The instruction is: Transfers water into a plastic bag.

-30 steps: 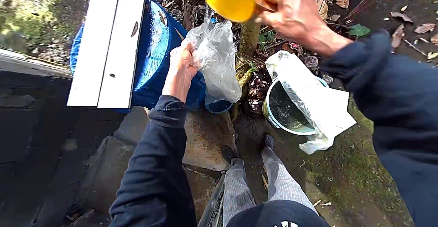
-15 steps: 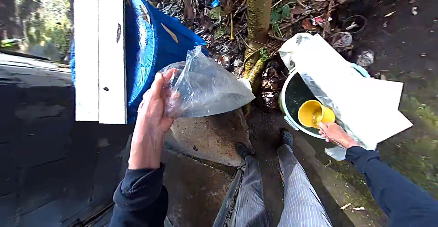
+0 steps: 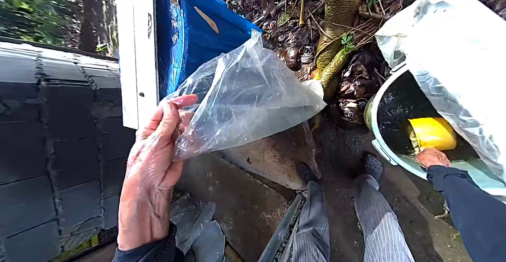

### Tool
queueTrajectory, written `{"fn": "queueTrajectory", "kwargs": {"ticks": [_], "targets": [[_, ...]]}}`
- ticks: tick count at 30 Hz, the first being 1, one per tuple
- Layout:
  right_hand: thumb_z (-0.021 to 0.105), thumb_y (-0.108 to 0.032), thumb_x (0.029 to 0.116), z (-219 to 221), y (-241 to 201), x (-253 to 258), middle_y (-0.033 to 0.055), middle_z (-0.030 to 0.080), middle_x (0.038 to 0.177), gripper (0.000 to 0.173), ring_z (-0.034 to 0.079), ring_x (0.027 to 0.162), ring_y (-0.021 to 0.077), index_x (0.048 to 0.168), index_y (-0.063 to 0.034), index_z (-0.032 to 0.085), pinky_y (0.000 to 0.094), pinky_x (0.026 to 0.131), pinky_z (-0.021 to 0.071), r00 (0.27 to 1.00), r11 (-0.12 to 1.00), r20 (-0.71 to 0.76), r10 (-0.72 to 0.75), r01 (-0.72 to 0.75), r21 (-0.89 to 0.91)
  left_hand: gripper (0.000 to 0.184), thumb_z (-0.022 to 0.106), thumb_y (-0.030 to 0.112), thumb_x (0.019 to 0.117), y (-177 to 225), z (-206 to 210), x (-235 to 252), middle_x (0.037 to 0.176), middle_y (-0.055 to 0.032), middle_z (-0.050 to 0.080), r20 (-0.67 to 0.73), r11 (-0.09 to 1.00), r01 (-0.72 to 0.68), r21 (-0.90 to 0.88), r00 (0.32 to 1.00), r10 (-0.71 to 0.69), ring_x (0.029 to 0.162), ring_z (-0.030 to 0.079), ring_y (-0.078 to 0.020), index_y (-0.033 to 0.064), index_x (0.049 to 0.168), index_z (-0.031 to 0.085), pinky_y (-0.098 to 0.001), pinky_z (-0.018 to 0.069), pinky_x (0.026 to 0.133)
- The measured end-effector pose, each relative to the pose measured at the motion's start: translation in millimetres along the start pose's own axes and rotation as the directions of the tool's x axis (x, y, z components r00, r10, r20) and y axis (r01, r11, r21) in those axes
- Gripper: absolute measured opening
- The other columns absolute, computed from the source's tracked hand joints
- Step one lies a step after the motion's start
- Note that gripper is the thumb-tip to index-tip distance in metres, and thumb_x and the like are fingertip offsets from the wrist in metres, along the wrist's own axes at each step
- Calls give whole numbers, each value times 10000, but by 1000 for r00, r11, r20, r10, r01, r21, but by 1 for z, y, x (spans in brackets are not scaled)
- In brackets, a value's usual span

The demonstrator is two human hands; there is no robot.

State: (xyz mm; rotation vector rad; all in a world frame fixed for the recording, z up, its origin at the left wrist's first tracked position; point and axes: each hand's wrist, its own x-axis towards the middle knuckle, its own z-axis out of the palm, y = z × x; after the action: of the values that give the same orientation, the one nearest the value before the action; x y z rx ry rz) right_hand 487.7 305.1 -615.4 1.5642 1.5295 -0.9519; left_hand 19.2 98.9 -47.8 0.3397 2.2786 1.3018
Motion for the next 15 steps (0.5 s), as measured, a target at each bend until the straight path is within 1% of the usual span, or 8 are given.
{"fn": "queueTrajectory", "kwargs": {"ticks": [2,3,4,6,8,12,14,15], "targets": [[531,-203,1052,5,0,11,343,589,1336,415,579,1260,474,1337,96,570,656,1052,428,998,981,17,-53,49,186,294,430,256,1109,-2,0,-2,1081,21,707,-45,999,-42,3,998,42,782,661,-49,148,1195,690,-201,572,648],[460,-271,1094,6,-1,11,312,629,1279,438,636,1148,440,1338,70,586,633,979,471,998,941,16,-65,56,335,301,425,253,1110,-5,0,-1,1064,19,706,-49,998,-53,-15,997,52,741,642,-43,139,1164,698,-195,558,618],[415,-354,1110,4,1,8,268,652,1195,488,648,996,371,1324,47,594,571,861,499,998,873,20,-62,44,486,316,410,247,1112,-8,0,0,1039,10,703,-44,997,-52,-55,998,50,732,638,-51,126,1137,701,-201,554,611],[398,-469,1095,-3,8,-2,116,608,937,529,539,699,180,1188,-7,636,393,636,467,997,750,9,-76,51,659,350,373,245,1115,-16,1,4,1066,-22,712,-12,985,-3,-173,1000,1,781,665,-79,103,1120,694,-222,571,644],[432,-501,1076,-14,17,-21,-17,551,755,486,461,539,59,1082,-77,668,250,494,402,995,664,8,-97,59,746,353,381,246,1116,-24,4,8,999,-52,715,-29,953,69,-295,996,-82,760,670,-99,78,1077,689,-239,579,642],[474,-541,1051,-35,29,-71,-68,513,646,468,408,453,34,996,-128,687,210,420,353,992,602,-7,-128,83,794,295,424,237,1074,-30,14,16,768,-23,634,-42,842,217,-494,961,-272,637,611,-104,107,897,622,-263,554,596],[477,-547,1046,-42,31,-98,-72,490,618,470,384,439,37,960,-136,688,213,409,340,987,586,-38,-155,123,801,202,481,263,1012,-24,18,19,752,-8,626,17,820,291,-492,945,-325,647,627,-113,143,905,602,-290,564,607],[480,-540,1046,-45,33,-113,-69,489,612,470,379,436,42,959,-131,695,218,408,339,983,576,-55,-175,148,804,173,515,280,987,-21,18,19,761,-7,626,60,830,323,-455,941,-333,649,628,-116,140,976,616,-298,566,607]]}}
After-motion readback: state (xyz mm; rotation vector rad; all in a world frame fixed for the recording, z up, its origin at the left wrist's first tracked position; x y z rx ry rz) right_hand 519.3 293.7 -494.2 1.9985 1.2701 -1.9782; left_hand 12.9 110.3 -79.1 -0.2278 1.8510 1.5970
